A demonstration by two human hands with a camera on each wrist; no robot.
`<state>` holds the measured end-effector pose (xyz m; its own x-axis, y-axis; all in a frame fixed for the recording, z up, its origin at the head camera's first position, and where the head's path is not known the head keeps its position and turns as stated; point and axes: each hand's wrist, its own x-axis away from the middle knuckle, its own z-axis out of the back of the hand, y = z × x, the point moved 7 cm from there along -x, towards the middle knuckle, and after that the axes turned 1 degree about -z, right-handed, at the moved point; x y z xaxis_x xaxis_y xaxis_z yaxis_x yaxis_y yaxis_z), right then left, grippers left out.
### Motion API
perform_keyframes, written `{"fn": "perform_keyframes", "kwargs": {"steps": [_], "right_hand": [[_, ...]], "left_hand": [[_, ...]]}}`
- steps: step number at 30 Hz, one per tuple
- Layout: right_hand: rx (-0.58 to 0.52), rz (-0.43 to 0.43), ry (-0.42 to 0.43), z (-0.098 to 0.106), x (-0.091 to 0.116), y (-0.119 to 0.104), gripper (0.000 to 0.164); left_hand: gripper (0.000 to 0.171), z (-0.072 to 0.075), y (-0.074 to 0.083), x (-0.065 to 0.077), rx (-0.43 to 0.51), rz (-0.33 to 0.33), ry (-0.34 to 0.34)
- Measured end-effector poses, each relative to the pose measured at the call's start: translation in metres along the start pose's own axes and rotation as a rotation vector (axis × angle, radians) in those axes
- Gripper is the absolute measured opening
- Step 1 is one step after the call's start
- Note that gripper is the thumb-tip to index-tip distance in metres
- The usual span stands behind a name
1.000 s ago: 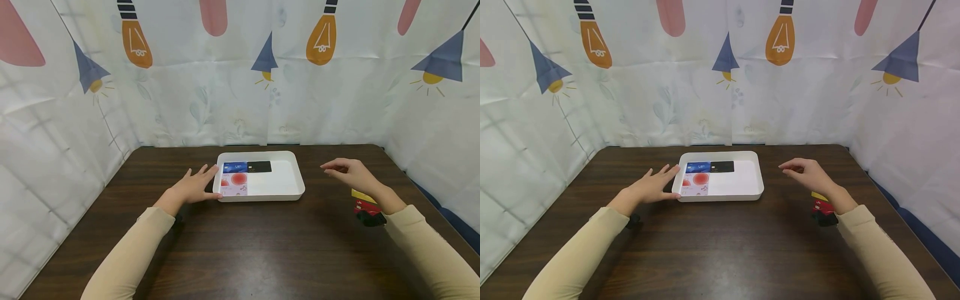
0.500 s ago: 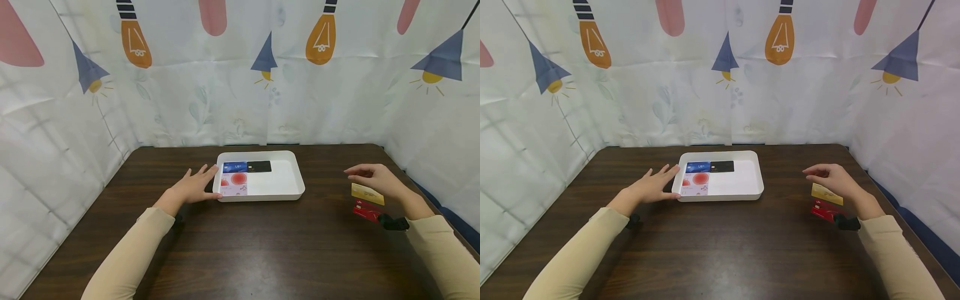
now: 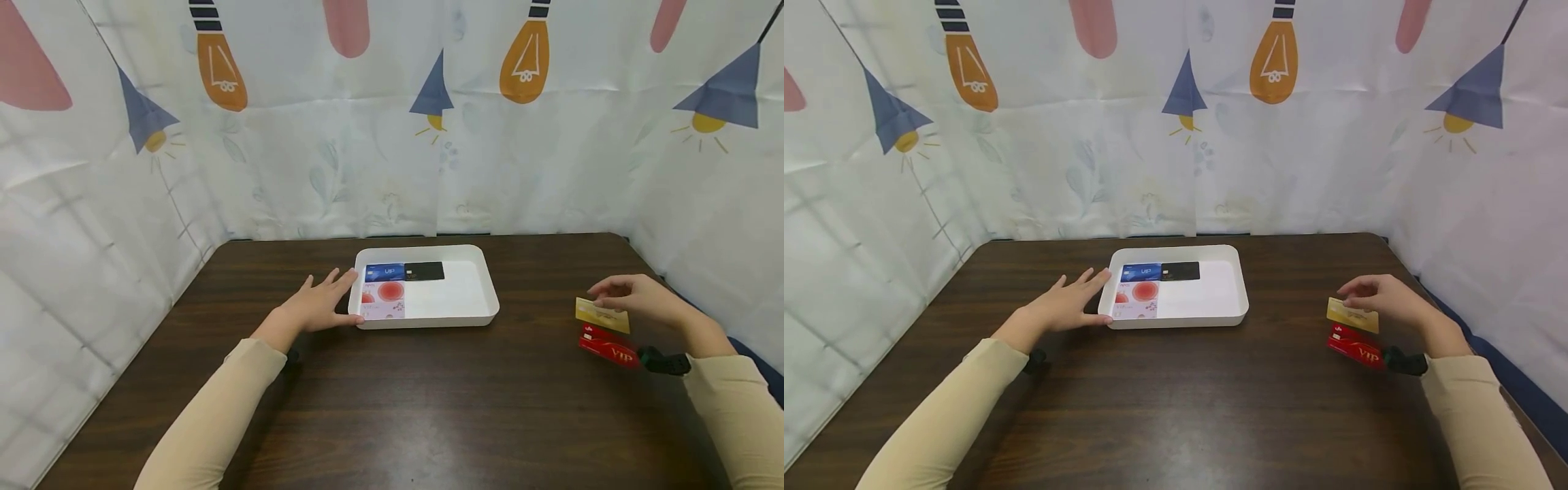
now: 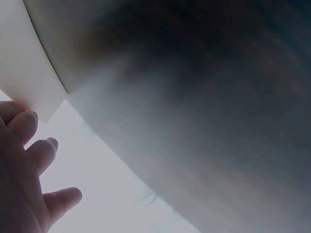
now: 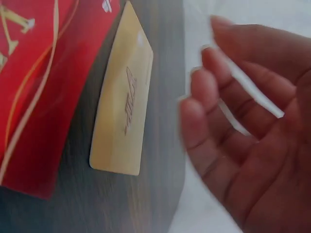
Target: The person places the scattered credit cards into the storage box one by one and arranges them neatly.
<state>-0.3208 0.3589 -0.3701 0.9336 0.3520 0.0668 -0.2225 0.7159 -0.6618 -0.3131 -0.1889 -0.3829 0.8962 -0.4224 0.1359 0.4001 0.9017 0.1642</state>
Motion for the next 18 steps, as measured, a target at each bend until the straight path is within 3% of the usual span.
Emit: {"fn": "perform_keyframes", "kwargs": {"steps": [4,12,18], "right_hand": [[-0.035,-0.055,-0.055,0.0,0.003,0.013,0.033],[0.033,-0.195,-0.133,0.003,0.002,0.038,0.049],[0.041,-0.232,-0.162,0.004,0.006,0.047,0.056]], "left_hand": [[0.11,0.0,0.0,-0.002,-0.002,-0.001,-0.002],[0.111,-0.001,-0.001,-0.001,0.001,0.008,-0.006],[0.111,0.001,0.0,-0.001,0.005,0.007,-0.006]]}}
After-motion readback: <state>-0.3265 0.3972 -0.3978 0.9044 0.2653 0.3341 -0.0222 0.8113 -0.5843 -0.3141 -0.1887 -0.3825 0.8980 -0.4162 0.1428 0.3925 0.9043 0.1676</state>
